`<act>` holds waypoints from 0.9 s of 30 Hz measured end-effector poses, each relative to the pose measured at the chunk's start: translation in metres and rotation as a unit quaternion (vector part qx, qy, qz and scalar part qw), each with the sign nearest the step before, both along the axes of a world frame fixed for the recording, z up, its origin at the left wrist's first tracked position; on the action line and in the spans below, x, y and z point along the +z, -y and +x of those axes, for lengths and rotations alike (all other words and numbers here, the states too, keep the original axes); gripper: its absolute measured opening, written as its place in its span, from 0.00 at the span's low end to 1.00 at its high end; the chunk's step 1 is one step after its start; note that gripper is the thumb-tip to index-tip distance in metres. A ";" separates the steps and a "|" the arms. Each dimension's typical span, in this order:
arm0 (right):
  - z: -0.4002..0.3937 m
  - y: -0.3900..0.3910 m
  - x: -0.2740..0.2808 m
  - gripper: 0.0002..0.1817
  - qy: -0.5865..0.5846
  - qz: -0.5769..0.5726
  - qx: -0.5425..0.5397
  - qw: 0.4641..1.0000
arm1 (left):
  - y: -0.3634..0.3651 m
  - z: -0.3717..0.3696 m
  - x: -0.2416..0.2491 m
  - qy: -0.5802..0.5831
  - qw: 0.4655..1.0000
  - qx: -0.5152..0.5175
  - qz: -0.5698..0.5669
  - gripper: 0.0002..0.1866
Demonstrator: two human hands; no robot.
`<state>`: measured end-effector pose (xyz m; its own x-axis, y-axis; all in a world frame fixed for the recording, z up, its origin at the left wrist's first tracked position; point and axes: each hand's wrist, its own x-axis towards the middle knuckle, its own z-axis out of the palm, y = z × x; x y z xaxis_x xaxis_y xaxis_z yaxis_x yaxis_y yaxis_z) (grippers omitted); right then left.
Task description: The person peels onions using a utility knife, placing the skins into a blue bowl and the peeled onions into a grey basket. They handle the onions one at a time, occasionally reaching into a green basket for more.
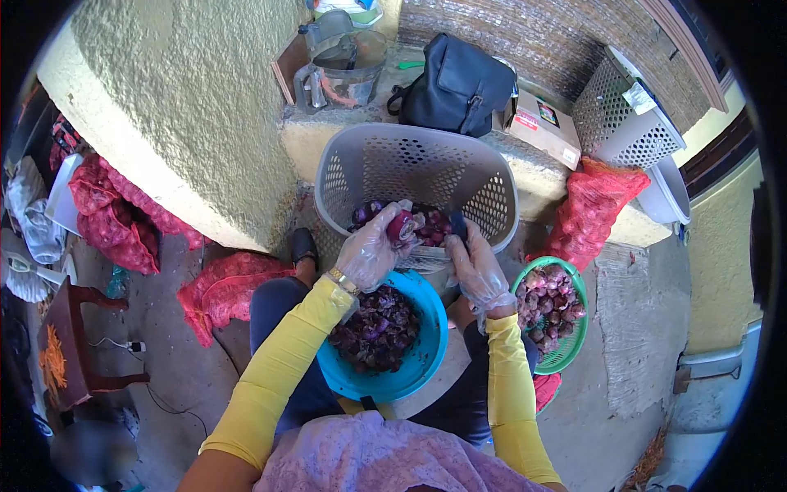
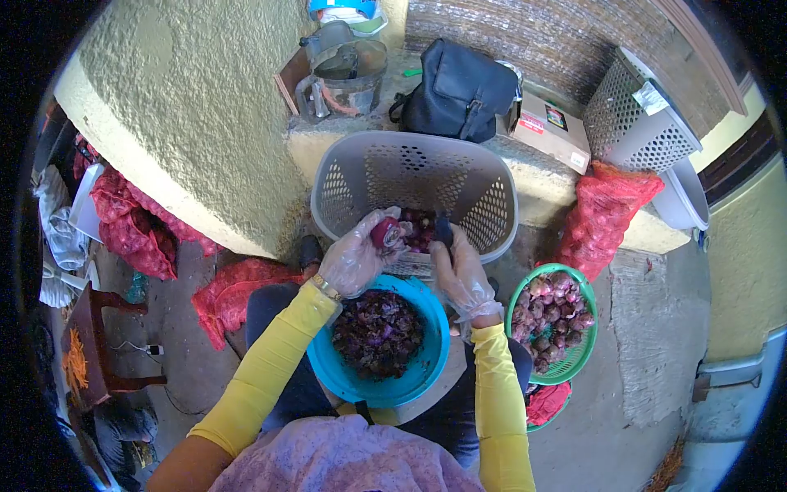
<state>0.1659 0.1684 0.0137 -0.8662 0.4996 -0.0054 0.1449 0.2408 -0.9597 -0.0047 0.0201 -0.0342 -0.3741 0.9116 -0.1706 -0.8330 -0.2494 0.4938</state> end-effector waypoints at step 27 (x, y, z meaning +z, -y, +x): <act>0.045 0.061 -0.037 0.27 0.012 0.265 -0.144 0.953 | -0.001 0.010 -0.017 -0.638 0.762 0.061 -0.093 0.27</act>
